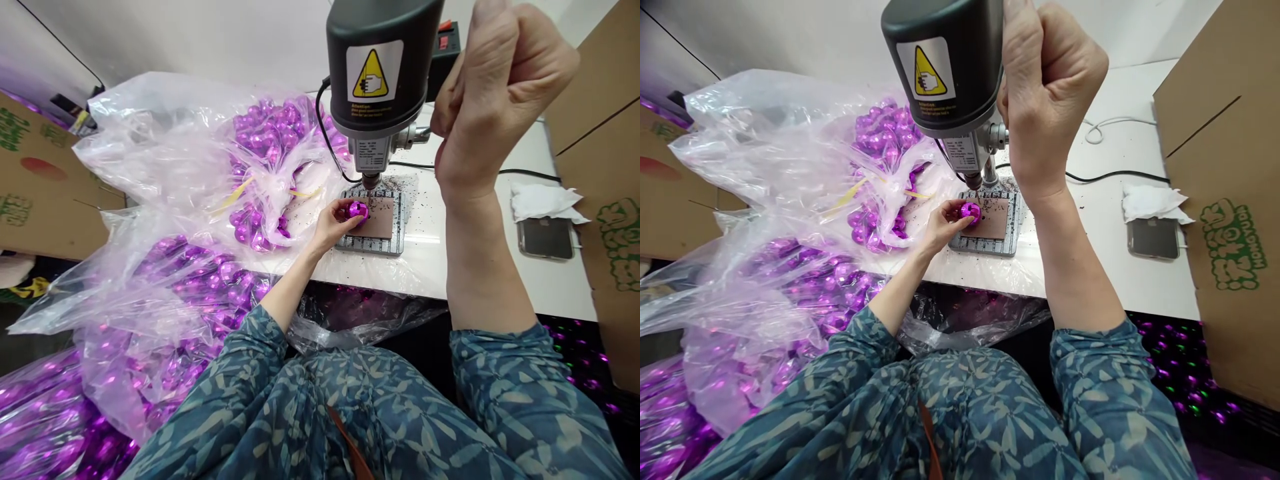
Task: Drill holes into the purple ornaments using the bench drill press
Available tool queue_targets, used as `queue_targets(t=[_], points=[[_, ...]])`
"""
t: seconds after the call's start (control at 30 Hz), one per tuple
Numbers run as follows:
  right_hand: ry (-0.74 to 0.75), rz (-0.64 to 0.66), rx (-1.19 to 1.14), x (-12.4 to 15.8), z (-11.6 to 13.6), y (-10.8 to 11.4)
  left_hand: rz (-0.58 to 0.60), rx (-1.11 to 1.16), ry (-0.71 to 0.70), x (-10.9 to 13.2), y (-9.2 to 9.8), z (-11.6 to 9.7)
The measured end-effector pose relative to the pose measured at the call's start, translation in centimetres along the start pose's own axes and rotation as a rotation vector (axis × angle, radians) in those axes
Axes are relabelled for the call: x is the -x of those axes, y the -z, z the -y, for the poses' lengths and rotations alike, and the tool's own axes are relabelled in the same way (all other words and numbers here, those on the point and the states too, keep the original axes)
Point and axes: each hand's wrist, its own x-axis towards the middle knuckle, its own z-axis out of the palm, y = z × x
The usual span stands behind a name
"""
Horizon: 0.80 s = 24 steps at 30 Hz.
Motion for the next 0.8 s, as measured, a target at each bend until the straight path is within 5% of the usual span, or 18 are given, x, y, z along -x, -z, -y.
queue_targets(t=[0.27,0.5,0.8], points=[[-0.012,0.025,0.063,0.0,0.3,0.3,-0.038,-0.255,-0.171,-0.3,-1.6,-0.4],[0.03,0.046,0.044,0.0,-0.3,0.4,-0.077,-0.119,-0.1,-0.3,-2.9,0.7],[-0.019,0.061,0.068,0.0,0.6,0.6,-0.009,0.06,-0.05,-1.4,-1.8,2.2]])
